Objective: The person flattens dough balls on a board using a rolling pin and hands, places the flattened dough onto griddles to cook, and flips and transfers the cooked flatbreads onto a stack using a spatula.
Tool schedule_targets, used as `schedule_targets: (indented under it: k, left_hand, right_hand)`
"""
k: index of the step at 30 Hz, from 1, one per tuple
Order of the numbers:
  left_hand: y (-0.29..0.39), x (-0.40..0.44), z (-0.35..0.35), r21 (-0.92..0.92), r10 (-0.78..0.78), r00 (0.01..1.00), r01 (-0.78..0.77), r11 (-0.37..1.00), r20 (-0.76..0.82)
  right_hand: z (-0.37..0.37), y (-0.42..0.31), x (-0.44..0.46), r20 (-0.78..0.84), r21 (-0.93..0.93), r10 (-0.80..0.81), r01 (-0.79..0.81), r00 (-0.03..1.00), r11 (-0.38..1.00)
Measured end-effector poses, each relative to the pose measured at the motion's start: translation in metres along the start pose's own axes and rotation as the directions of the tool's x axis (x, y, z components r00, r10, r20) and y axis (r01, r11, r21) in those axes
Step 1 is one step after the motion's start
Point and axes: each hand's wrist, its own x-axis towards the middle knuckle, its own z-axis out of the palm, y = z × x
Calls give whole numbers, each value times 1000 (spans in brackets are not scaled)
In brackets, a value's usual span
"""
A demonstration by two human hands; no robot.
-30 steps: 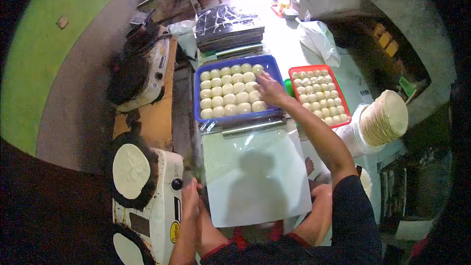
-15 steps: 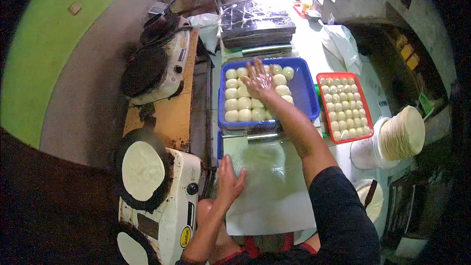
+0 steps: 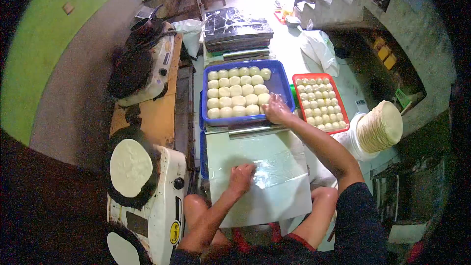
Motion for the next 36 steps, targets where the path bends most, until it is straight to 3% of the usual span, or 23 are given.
schedule_targets:
  k: [2,5,8,9,10,12,15,16,17,18,19,20,21,24,25,28,29,32,33,36]
  left_hand:
    - [4,-3,-2,-16,5,999,-6,1000,-36]
    - [-3,-3,-3,-64,2,998,-6,998,-68]
    - [-4,1,-5,-110,-27,993,14,994,-118]
    - [-2,5,-8,-124,-39,989,21,992,-143]
    - [-1,9,-11,-121,-52,987,34,992,-150]
    - [-2,15,-18,-116,-85,984,67,991,-154]
    - [-17,27,-28,-198,-154,965,112,974,-211]
    - [-17,32,-34,-138,-162,941,125,983,-298]
    - [-10,35,-54,-78,-159,950,143,987,-269]
    - [-7,39,-60,-126,-163,918,125,984,-361]
    - [0,44,-73,-124,-99,918,55,991,-383]
    - [28,41,-103,24,-13,933,24,999,-360]
    - [36,41,-110,-21,126,853,-158,987,-506]
    - [82,32,-145,104,255,830,-234,967,-497]
    - [93,26,-150,127,276,821,-245,961,-499]
    - [112,14,-153,151,307,839,-267,952,-450]
    - [113,9,-155,155,303,852,-261,953,-427]
    - [114,-7,-148,171,321,856,-274,946,-405]
    - [117,-12,-150,163,286,885,-242,957,-368]
    - [115,-33,-145,152,272,890,-232,961,-366]
  right_hand:
    - [-44,-4,-21,132,4,108,-110,985,994]
    - [-32,11,-3,23,361,-31,21,999,932]
    - [-33,-1,18,157,402,19,-81,987,912]
    - [-19,-3,21,87,506,29,-69,996,860]
    - [-29,-16,7,44,490,47,-62,998,869]
    - [-44,-36,-34,-172,656,124,20,977,755]
    - [-76,-59,-131,-169,876,13,144,986,459]
    - [-27,-40,-125,-214,748,-77,215,974,627]
    - [-6,-38,-154,-65,806,-174,154,983,571]
    - [15,-39,-184,80,853,-273,76,959,516]
    - [45,-43,-206,154,857,-278,11,948,515]
    - [77,-44,-218,226,858,-284,-52,932,510]
    - [100,-42,-223,75,525,-334,248,939,814]
    - [91,-79,-220,113,195,-386,361,916,912]
    - [124,-87,-227,-49,208,-319,322,946,924]
    - [96,-127,-247,-4,-42,-294,293,956,955]
    - [94,-132,-239,78,-40,-224,227,971,973]
    - [100,-123,-218,149,-2,-322,326,935,945]
    - [97,-121,-223,119,-74,-333,342,936,937]
    - [127,-113,-254,-279,60,-353,383,893,922]
